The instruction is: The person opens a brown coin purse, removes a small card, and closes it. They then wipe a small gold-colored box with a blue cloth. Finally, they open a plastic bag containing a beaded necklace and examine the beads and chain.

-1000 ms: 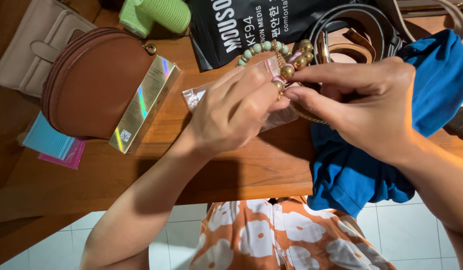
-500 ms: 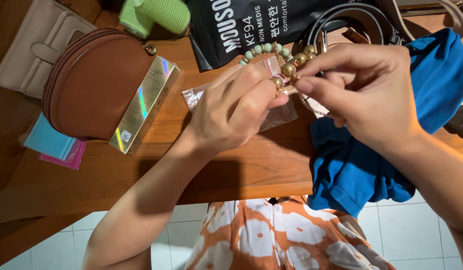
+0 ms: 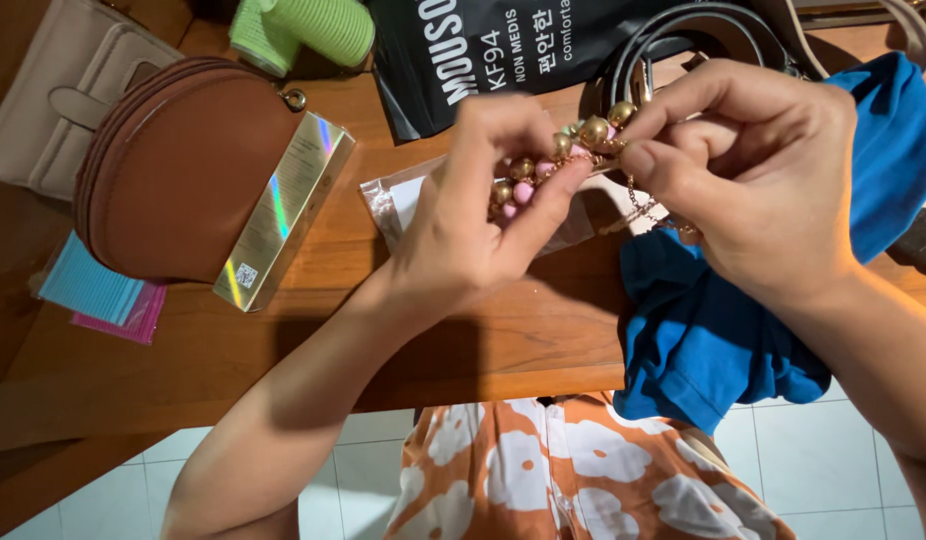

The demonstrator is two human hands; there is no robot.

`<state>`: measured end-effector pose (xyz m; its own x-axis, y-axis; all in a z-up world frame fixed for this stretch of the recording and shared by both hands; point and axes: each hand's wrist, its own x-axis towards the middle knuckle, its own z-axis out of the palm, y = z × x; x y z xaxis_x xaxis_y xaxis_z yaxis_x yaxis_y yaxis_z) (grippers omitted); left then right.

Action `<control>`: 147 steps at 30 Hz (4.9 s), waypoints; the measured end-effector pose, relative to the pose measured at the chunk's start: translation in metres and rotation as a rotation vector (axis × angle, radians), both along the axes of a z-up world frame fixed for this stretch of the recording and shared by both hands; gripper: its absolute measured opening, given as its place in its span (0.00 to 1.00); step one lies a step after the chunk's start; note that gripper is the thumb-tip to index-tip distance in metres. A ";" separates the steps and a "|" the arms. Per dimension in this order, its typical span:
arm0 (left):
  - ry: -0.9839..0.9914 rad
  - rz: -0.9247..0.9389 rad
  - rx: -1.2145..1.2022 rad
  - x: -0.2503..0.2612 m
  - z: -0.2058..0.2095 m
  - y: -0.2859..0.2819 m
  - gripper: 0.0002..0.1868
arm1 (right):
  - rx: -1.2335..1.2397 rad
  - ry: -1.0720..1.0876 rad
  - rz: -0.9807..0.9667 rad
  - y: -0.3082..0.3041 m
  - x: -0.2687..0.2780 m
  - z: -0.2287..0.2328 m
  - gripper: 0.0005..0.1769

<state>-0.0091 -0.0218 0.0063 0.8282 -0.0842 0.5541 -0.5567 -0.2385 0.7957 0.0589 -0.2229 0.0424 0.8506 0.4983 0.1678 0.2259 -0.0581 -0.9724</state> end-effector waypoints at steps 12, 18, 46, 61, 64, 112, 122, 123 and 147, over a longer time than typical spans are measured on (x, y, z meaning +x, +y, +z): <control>0.440 -0.324 -0.494 -0.004 -0.003 0.008 0.10 | -0.266 -0.479 -0.054 0.000 -0.007 0.009 0.07; 0.413 -0.428 -0.536 0.002 -0.011 0.012 0.07 | -0.372 -0.753 -0.066 -0.003 -0.009 0.012 0.11; -0.321 -0.022 0.379 -0.007 0.032 0.019 0.10 | -0.573 -0.575 -0.077 -0.014 -0.017 0.016 0.11; -0.403 0.007 0.498 -0.013 0.030 0.024 0.14 | -0.181 -0.776 0.036 -0.019 -0.009 -0.006 0.18; 0.024 -0.036 0.195 -0.012 0.024 0.007 0.11 | -0.281 -0.679 -0.004 -0.016 -0.014 0.002 0.17; 0.634 -0.152 -0.801 0.015 -0.012 -0.007 0.11 | -0.440 -0.360 -0.102 -0.007 -0.004 0.032 0.06; 0.476 0.001 -0.413 0.012 0.018 0.028 0.13 | -0.358 -0.276 -0.087 -0.015 0.011 0.021 0.06; 0.456 -0.002 -0.413 0.011 0.022 0.031 0.13 | -0.378 -0.324 -0.067 -0.014 0.013 0.021 0.07; 0.662 -0.495 -0.003 -0.011 0.071 0.039 0.10 | -0.060 0.287 0.642 -0.008 0.022 -0.016 0.15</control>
